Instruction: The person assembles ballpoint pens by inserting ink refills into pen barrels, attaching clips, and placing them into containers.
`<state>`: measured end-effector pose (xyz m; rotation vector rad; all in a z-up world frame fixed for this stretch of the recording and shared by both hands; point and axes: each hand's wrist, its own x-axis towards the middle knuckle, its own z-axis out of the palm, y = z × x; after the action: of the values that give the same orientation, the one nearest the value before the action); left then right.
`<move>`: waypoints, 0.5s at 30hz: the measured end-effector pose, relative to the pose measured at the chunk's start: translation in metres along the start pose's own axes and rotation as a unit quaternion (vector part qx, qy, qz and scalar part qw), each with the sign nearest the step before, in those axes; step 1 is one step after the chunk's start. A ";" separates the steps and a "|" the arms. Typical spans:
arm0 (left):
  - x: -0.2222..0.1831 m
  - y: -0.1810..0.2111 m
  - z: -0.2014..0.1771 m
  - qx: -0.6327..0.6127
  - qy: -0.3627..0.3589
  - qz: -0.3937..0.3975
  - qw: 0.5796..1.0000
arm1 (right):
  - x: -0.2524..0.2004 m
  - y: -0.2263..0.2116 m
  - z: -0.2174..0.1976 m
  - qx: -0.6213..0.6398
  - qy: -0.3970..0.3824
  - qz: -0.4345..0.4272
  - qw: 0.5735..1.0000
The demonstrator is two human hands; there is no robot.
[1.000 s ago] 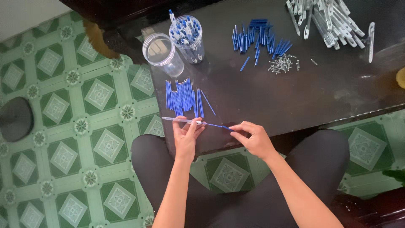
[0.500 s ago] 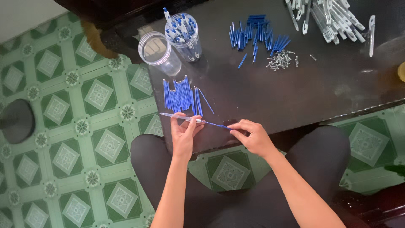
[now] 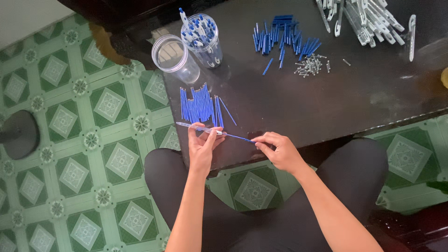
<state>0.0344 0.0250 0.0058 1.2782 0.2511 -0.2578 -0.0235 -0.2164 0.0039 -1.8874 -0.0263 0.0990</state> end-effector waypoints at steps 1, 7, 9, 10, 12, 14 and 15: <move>0.001 -0.003 -0.001 0.000 0.000 0.000 1.000 | 0.001 0.002 0.000 0.000 0.000 0.000 1.000; -0.002 -0.002 0.003 0.004 -0.017 -0.012 1.000 | 0.000 -0.005 -0.002 -0.006 -0.006 -0.005 1.000; -0.003 -0.003 0.007 0.006 -0.025 -0.022 0.999 | 0.001 -0.006 -0.001 -0.008 -0.005 -0.018 1.000; -0.003 -0.007 0.009 0.006 -0.025 -0.022 0.999 | 0.000 -0.005 0.002 -0.008 -0.005 -0.019 1.000; -0.004 -0.013 0.012 0.006 -0.024 -0.031 0.999 | -0.002 -0.003 0.007 -0.012 0.021 -0.029 0.999; -0.008 -0.017 0.020 0.012 -0.024 -0.042 0.999 | -0.002 0.000 0.012 -0.008 0.024 -0.032 0.999; -0.009 -0.018 0.024 0.017 -0.024 -0.051 0.998 | -0.002 0.001 0.014 -0.005 0.026 -0.035 0.999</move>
<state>0.0207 -0.0022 -0.0014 1.2929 0.2733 -0.3814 -0.0270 -0.2035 -0.0015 -1.8959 -0.0582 0.0027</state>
